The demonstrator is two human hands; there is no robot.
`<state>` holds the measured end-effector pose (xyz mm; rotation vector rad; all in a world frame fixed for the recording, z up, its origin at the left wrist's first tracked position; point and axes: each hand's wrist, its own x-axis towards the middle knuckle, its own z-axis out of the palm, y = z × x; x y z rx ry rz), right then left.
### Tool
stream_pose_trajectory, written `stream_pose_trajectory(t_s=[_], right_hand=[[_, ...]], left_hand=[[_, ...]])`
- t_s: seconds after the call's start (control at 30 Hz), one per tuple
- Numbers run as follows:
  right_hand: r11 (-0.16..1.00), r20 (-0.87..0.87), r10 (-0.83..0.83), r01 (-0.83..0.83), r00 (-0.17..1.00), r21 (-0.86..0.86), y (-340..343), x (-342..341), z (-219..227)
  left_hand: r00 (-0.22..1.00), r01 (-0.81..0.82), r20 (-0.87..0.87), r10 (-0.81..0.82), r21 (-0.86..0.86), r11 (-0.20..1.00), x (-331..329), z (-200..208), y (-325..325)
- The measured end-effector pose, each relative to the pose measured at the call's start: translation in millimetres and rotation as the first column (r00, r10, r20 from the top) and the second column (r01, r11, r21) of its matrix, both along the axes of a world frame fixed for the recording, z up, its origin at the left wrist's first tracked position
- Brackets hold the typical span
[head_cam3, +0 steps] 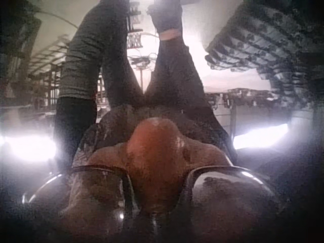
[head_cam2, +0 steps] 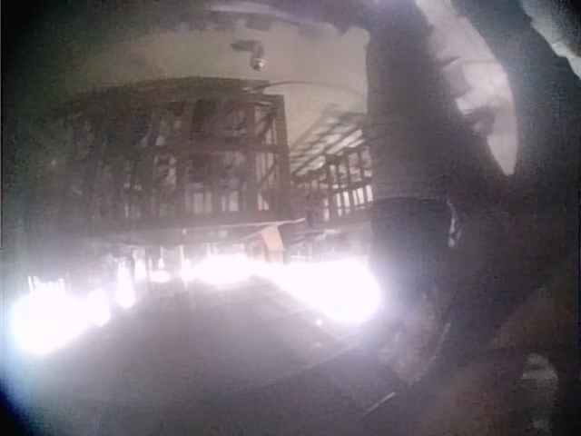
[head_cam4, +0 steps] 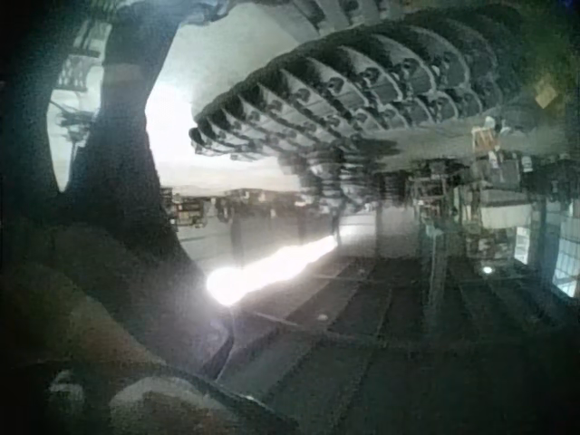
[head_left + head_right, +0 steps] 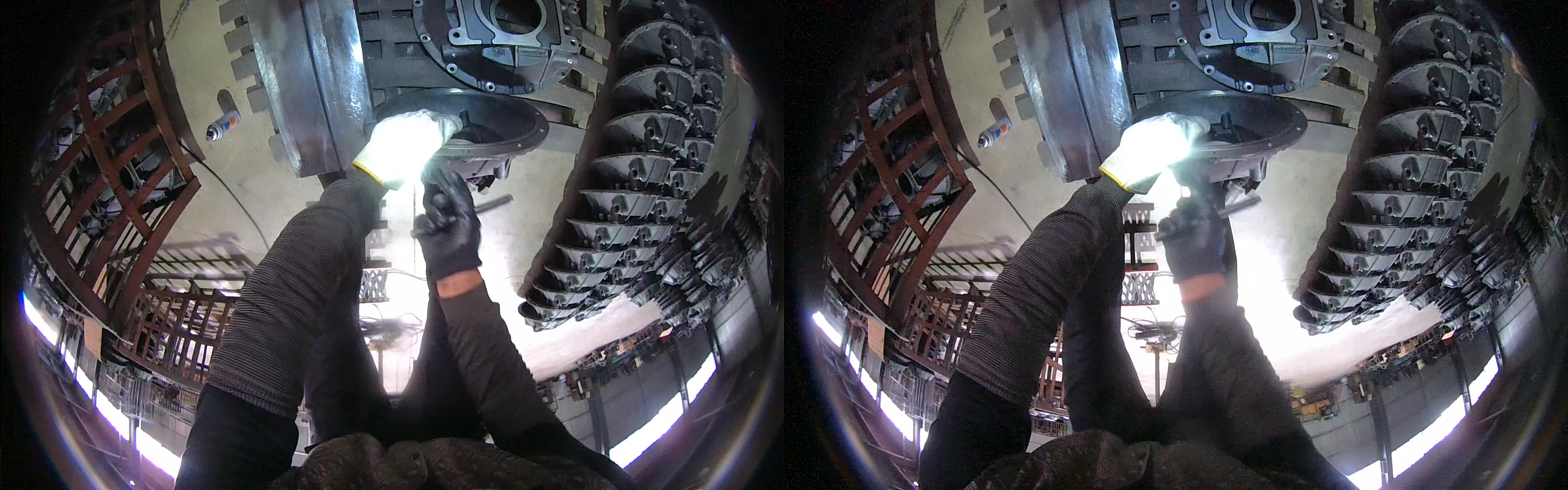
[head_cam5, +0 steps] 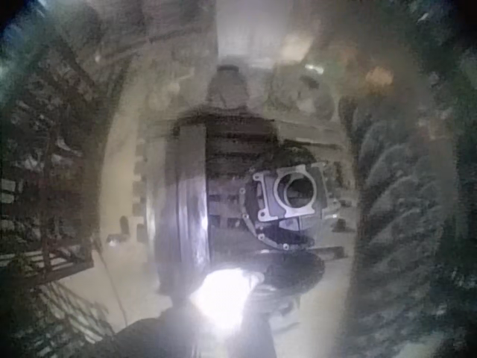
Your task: The person sits on the floor and uses an angle grinder to smooth the edges of metal engine parts. They repeatedly pick up parts, grind specific edges, and place them on a nearby metal rack.
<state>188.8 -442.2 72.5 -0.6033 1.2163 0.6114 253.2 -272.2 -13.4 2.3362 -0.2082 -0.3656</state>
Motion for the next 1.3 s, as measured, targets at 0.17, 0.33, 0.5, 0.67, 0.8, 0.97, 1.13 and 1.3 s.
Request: stream_pose_trajectory(t_s=[0.17, 0.33, 0.5, 0.67, 0.8, 0.97, 1.13, 1.3], right_hand=[[0.532, 0.155, 0.837, -0.716, 0.524, -0.452, -7, 25, 76], [-0.356, 0.040, 0.858, -0.650, -0.512, -0.672, -36, 81, 82], [-0.330, 0.044, 0.839, -0.571, -0.543, -0.752, -53, 68, 74], [0.781, 0.091, 0.596, -0.550, 0.798, -0.295, -6, 20, 81], [0.976, 0.239, 0.190, -0.156, 0.952, -0.151, 17, 11, 80], [-0.219, 0.138, 0.851, -0.581, -0.507, -0.783, -45, 74, 85], [-0.496, -0.035, 0.610, -0.347, -0.792, -0.796, -65, 84, 37], [0.393, -0.052, 0.905, -0.875, 0.423, -0.282, -6, 41, -11]], left_hand=[[1.000, 0.013, -0.025, -0.013, 0.012, 1.000, 1, 4, 2], [0.995, -0.038, 0.083, 0.049, -0.125, 0.991, 3, -1, 4], [0.998, 0.001, 0.058, -0.001, -0.004, 1.000, 4, -7, 1], [0.998, -0.027, 0.049, 0.030, -0.057, 0.998, 5, 1, 4], [0.999, -0.023, 0.037, 0.026, -0.082, 0.996, 9, 9, 8], [0.998, -0.035, 0.054, 0.040, -0.090, 0.995, 8, 1, 6], [0.997, 0.003, 0.080, -0.002, -0.012, 1.000, 6, -8, 1], [0.995, -0.019, 0.093, 0.027, -0.082, 0.996, 0, -7, 2]])
